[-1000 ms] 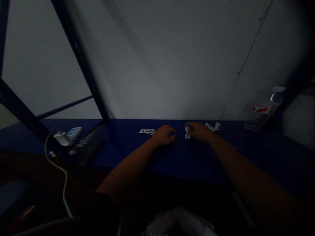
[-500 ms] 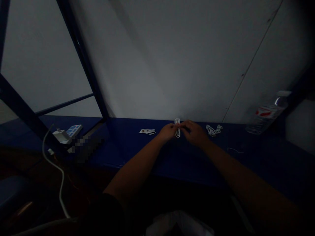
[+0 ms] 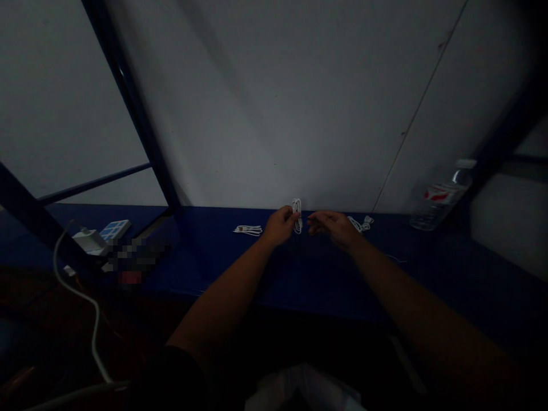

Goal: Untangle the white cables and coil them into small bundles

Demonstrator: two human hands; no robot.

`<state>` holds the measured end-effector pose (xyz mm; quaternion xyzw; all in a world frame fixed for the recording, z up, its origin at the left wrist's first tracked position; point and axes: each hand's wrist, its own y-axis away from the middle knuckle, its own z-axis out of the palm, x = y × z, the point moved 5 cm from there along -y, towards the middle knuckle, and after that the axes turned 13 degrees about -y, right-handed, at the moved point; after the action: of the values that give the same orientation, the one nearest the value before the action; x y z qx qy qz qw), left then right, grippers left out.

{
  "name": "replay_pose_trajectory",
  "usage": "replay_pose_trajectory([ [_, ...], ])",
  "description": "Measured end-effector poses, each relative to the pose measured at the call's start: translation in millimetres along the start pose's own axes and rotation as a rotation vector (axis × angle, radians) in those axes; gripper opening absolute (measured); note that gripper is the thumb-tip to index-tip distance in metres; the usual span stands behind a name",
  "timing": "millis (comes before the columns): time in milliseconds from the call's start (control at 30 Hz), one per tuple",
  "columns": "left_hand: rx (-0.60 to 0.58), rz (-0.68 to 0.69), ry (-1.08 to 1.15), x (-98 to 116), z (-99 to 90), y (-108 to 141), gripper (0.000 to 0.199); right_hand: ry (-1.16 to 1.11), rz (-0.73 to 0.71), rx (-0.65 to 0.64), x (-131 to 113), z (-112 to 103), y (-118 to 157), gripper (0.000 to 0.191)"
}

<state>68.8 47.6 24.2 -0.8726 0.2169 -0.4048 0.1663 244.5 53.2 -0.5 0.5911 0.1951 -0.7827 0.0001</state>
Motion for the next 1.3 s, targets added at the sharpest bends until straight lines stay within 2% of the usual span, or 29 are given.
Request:
replay_pose_trajectory([
  [267, -0.034, 0.007, 0.158, 1.9, 3.9, -0.1, 0.023, -0.027, 0.016, -0.117, -2.0, 1.5, 2.8, 0.039],
  [533, -0.011, -0.071, 0.331, -9.3, 11.4, -1.5, 0.027, 0.142, 0.047, -0.066, 4.2, -2.8, -0.9, 0.038],
  [633, 0.018, -0.080, 0.257, -10.6, 10.4, -1.3, 0.026, 0.222, 0.025, -0.031, 2.7, -3.2, -1.4, 0.039],
  [800, 0.042, -0.032, 0.002, -0.4, 1.1, 4.4, 0.027, 0.318, -0.022, 0.137, 2.6, -13.9, -2.5, 0.041],
  [900, 0.026, -0.008, -0.024, 4.3, -0.1, 6.6, 0.030, 0.348, 0.000, 0.188, 6.2, -20.9, -4.2, 0.042],
  [967, 0.021, -0.013, 0.018, 2.4, 2.0, 5.7, 0.030, 0.294, 0.022, 0.181, 9.3, -22.8, -5.9, 0.041],
  [1100, 0.021, -0.068, 0.177, -9.8, 9.3, 0.3, 0.029, 0.046, 0.062, 0.127, 12.7, -20.7, -7.9, 0.039],
  [1200, -0.049, -0.088, 0.385, -14.6, 17.1, -3.0, 0.027, -0.070, 0.099, 0.065, 10.9, -16.2, -6.6, 0.036],
  [1300, -0.142, -0.089, 0.566, -12.3, 23.1, -2.6, 0.030, -0.075, 0.130, 0.011, 8.2, -12.7, -4.4, 0.035],
])
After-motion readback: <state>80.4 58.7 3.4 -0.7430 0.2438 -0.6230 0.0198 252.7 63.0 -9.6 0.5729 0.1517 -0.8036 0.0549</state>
